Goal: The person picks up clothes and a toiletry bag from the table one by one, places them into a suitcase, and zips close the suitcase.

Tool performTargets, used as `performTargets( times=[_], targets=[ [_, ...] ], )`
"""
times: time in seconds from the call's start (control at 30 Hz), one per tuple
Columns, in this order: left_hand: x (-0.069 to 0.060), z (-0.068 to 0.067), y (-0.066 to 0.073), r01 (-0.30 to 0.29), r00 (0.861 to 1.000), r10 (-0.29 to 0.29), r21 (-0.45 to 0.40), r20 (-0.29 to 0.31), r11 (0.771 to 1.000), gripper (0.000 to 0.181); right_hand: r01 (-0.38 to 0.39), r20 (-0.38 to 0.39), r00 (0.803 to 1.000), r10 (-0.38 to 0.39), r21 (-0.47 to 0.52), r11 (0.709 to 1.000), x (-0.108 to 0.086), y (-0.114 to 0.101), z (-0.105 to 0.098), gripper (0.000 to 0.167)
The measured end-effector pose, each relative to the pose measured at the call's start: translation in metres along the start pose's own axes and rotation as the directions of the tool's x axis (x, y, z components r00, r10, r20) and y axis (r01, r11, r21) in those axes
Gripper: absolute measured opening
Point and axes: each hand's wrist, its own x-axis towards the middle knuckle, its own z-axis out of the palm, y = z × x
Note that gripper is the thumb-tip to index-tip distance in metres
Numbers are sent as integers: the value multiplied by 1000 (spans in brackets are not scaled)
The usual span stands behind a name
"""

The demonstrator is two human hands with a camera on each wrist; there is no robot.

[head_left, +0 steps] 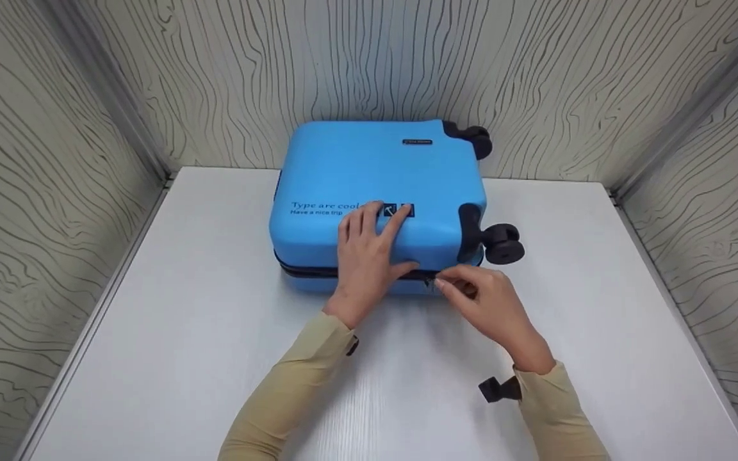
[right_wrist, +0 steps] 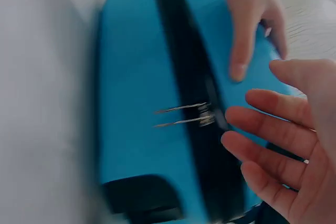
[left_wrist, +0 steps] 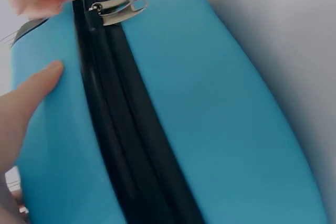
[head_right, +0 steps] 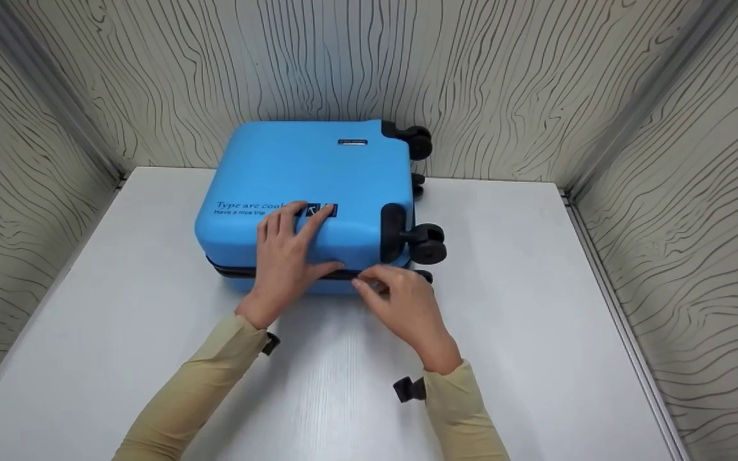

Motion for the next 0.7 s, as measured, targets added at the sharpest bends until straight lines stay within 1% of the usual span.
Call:
performTargets(
  times=[0.07, 0.17, 0.2, 0.27, 0.33, 0.43, 0.5, 0.63, 0.7],
  targets=[
    [3, -6, -2, 7, 999, -6, -30, 38, 1000, 90, 81, -41, 996, -80, 11, 997, 11, -7, -9, 7],
    [14, -18, -8, 30, 995, -18, -114, 99, 993, 86, 166, -120, 979, -167, -17, 986, 29, -14, -23, 8],
    [19, -23, -12, 37, 993, -22, -136, 113, 990, 85, 180, -148, 972, -184, -39, 983, 36, -15, -28, 9],
    [32, -32, -19, 59, 990, -37, -162, 138, 985, 83, 178, -194, 962, -191, -82, 981, 51, -17, -36, 12],
    [45, -40, -28, 78, 987, -53, -167, 153, 983, 82, 155, -221, 959, -178, -117, 981, 66, -18, -42, 18],
    [65, -50, -41, 113, 978, -86, -136, 191, 984, 80, 98, -220, 967, -132, -159, 982, 88, -17, -48, 29],
    [78, -56, -48, 139, 967, -110, -114, 228, 984, 80, 64, -200, 975, -98, -171, 983, 102, -16, -50, 36],
    [102, -66, -60, 190, 941, -156, -87, 301, 978, 81, -27, -143, 990, -3, -207, 978, 130, -15, -54, 50],
    [113, -69, -66, 208, 932, -173, -79, 318, 975, 81, -78, -106, 993, 55, -232, 970, 143, -15, -57, 56]
  ],
)
